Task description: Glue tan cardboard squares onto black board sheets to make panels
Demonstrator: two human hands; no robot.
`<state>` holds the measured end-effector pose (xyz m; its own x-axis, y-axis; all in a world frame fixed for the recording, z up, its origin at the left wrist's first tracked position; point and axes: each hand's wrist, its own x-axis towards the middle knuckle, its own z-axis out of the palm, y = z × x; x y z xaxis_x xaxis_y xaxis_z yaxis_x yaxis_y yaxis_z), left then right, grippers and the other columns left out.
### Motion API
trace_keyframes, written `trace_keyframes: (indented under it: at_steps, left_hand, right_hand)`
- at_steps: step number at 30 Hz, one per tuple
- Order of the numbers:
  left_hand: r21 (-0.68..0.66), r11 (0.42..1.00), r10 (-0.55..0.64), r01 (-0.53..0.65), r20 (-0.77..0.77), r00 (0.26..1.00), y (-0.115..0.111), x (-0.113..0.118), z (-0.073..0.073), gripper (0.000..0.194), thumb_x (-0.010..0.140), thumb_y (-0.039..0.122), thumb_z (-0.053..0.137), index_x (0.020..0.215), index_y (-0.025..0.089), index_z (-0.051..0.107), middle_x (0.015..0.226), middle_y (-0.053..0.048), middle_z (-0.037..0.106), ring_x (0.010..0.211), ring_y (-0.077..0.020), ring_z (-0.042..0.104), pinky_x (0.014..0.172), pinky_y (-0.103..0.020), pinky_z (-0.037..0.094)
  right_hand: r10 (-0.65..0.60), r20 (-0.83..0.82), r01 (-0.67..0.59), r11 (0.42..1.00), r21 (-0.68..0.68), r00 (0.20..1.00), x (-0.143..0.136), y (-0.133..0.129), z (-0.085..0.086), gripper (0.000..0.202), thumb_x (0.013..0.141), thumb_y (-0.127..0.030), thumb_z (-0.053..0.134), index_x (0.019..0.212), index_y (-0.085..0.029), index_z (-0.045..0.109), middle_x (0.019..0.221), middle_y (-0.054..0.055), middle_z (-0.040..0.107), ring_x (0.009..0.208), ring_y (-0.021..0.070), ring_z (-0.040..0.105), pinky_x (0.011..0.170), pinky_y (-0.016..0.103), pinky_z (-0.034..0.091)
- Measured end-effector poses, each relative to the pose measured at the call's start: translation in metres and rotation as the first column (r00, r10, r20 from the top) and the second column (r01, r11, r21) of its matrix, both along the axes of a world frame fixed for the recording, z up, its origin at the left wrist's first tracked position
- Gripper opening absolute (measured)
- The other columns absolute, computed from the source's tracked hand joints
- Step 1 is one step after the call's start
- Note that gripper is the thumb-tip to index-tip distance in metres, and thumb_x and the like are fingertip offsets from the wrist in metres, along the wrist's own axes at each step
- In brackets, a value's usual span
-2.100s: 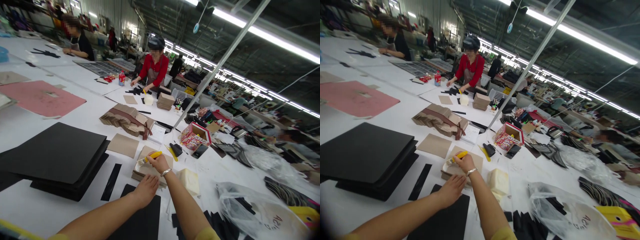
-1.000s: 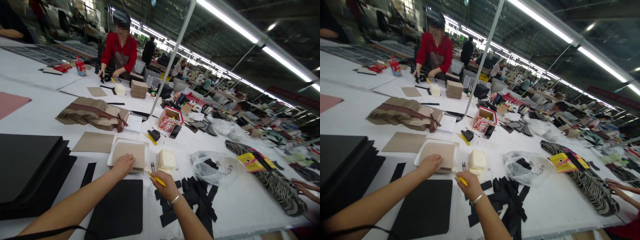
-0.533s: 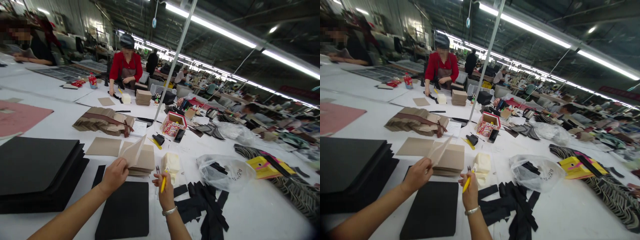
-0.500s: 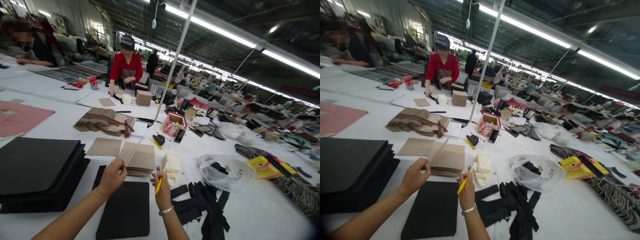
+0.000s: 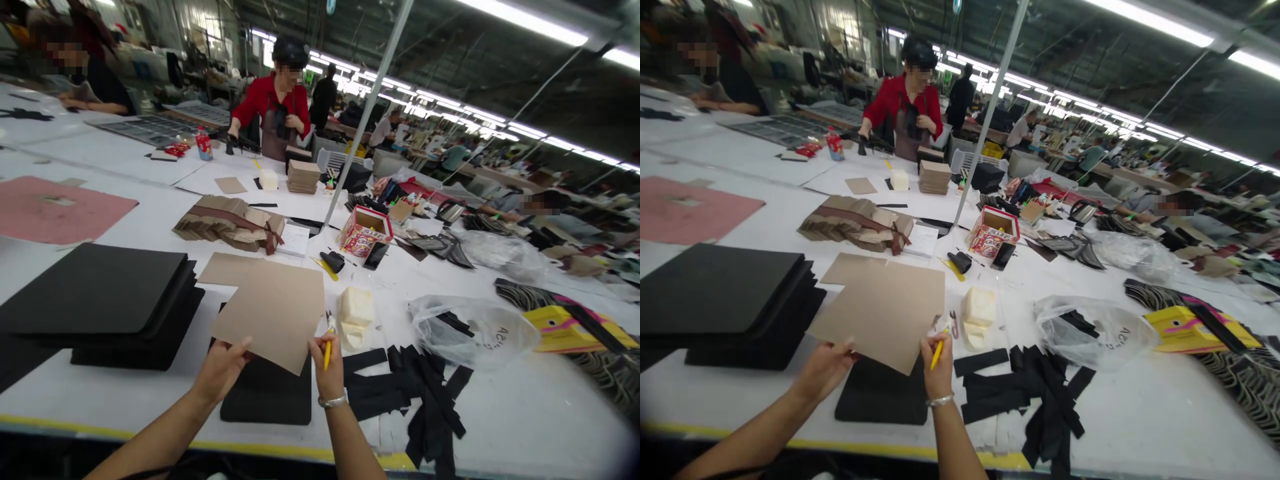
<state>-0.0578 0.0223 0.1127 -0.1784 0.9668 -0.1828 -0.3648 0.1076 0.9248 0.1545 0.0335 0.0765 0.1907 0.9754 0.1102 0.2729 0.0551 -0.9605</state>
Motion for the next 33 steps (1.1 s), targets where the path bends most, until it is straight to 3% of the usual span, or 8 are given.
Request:
trace_keyframes:
  at_steps: [3, 7, 9, 12, 15, 18, 23, 33]
  left_hand:
    - [-0.135, 0.991, 0.011, -0.001, 0.076, 0.997, -0.008, -0.019, -0.025, 0.038, 0.072, 0.048, 0.054, 0.097, 0.020, 0.057, 0.090, -0.002, 0.063, 0.079, -0.0161, 0.057, 0.066, -0.028, 0.047]
    - [-0.319, 0.943, -0.186, 0.094, -0.271, 0.945, -0.029, -0.034, -0.072, 0.033, 0.072, 0.047, 0.055, 0.081, 0.016, 0.061, 0.072, 0.000, 0.062, 0.068, -0.0142, 0.054, 0.060, -0.023, 0.042]
    - [-0.324, 0.934, -0.297, 0.150, -0.472, 0.830, -0.040, -0.037, -0.094, 0.033, 0.074, 0.047, 0.051, 0.074, 0.016, 0.063, 0.070, -0.001, 0.061, 0.070, -0.0156, 0.054, 0.063, -0.023, 0.041]
    - [-0.301, 0.931, -0.362, 0.205, -0.703, 0.612, -0.048, -0.040, -0.119, 0.034, 0.079, 0.043, 0.043, 0.070, 0.017, 0.063, 0.071, -0.003, 0.060, 0.073, -0.0169, 0.054, 0.069, -0.025, 0.040]
    - [-0.330, 0.910, -0.411, 0.251, -0.801, 0.435, -0.045, -0.043, -0.129, 0.036, 0.082, 0.039, 0.037, 0.066, 0.018, 0.061, 0.069, -0.003, 0.059, 0.072, -0.0168, 0.053, 0.070, -0.026, 0.038]
    - [-0.369, 0.892, -0.442, 0.261, -0.830, 0.340, -0.037, -0.045, -0.131, 0.036, 0.082, 0.039, 0.036, 0.062, 0.018, 0.058, 0.066, -0.004, 0.057, 0.070, -0.0169, 0.053, 0.068, -0.025, 0.036]
    - [-0.409, 0.887, -0.459, 0.215, -0.830, 0.316, -0.020, -0.042, -0.133, 0.037, 0.080, 0.040, 0.038, 0.056, 0.018, 0.054, 0.058, -0.002, 0.054, 0.062, -0.0156, 0.050, 0.059, -0.024, 0.032]
    - [-0.426, 0.895, -0.440, 0.134, -0.787, 0.433, -0.017, -0.046, -0.152, 0.032, 0.075, 0.040, 0.041, 0.054, 0.018, 0.050, 0.054, 0.001, 0.052, 0.058, -0.0140, 0.049, 0.056, -0.022, 0.030]
  right_hand:
    - [0.102, 0.022, -0.101, 0.994, -0.050, 0.995, 0.026, -0.019, -0.007, 0.022, 0.078, -0.035, 0.054, 0.086, -0.021, 0.038, 0.073, -0.001, 0.052, 0.063, 0.0121, 0.052, 0.063, 0.027, 0.046]
    - [0.175, 0.126, -0.153, 0.974, -0.164, 0.977, 0.049, -0.045, -0.035, 0.022, 0.078, -0.037, 0.054, 0.084, -0.021, 0.039, 0.071, -0.001, 0.053, 0.063, 0.0130, 0.053, 0.062, 0.026, 0.045]
    - [0.159, 0.209, -0.113, 0.970, -0.213, 0.965, 0.052, -0.054, -0.055, 0.021, 0.079, -0.039, 0.052, 0.082, -0.022, 0.040, 0.070, -0.001, 0.053, 0.062, 0.0134, 0.053, 0.062, 0.026, 0.044]
    - [0.141, 0.322, -0.058, 0.965, -0.256, 0.936, 0.049, -0.059, -0.083, 0.022, 0.079, -0.043, 0.049, 0.081, -0.022, 0.041, 0.071, 0.000, 0.055, 0.062, 0.0151, 0.055, 0.061, 0.028, 0.044]
    - [0.141, 0.379, -0.036, 0.962, -0.271, 0.914, 0.044, -0.055, -0.101, 0.024, 0.080, -0.047, 0.045, 0.082, -0.023, 0.042, 0.071, 0.001, 0.056, 0.061, 0.0172, 0.057, 0.059, 0.029, 0.044]
    - [0.137, 0.408, -0.027, 0.964, -0.266, 0.903, 0.041, -0.047, -0.109, 0.026, 0.080, -0.049, 0.043, 0.081, -0.024, 0.041, 0.069, 0.001, 0.055, 0.058, 0.0186, 0.057, 0.056, 0.030, 0.043]
    - [0.142, 0.466, -0.014, 0.963, -0.267, 0.873, 0.040, -0.038, -0.117, 0.024, 0.080, -0.047, 0.042, 0.080, -0.024, 0.040, 0.068, 0.001, 0.056, 0.054, 0.0190, 0.056, 0.053, 0.030, 0.042]
    - [0.173, 0.502, -0.015, 0.953, -0.303, 0.848, 0.036, -0.032, -0.127, 0.023, 0.081, -0.047, 0.040, 0.080, -0.024, 0.040, 0.067, 0.001, 0.057, 0.053, 0.0187, 0.056, 0.052, 0.029, 0.040]
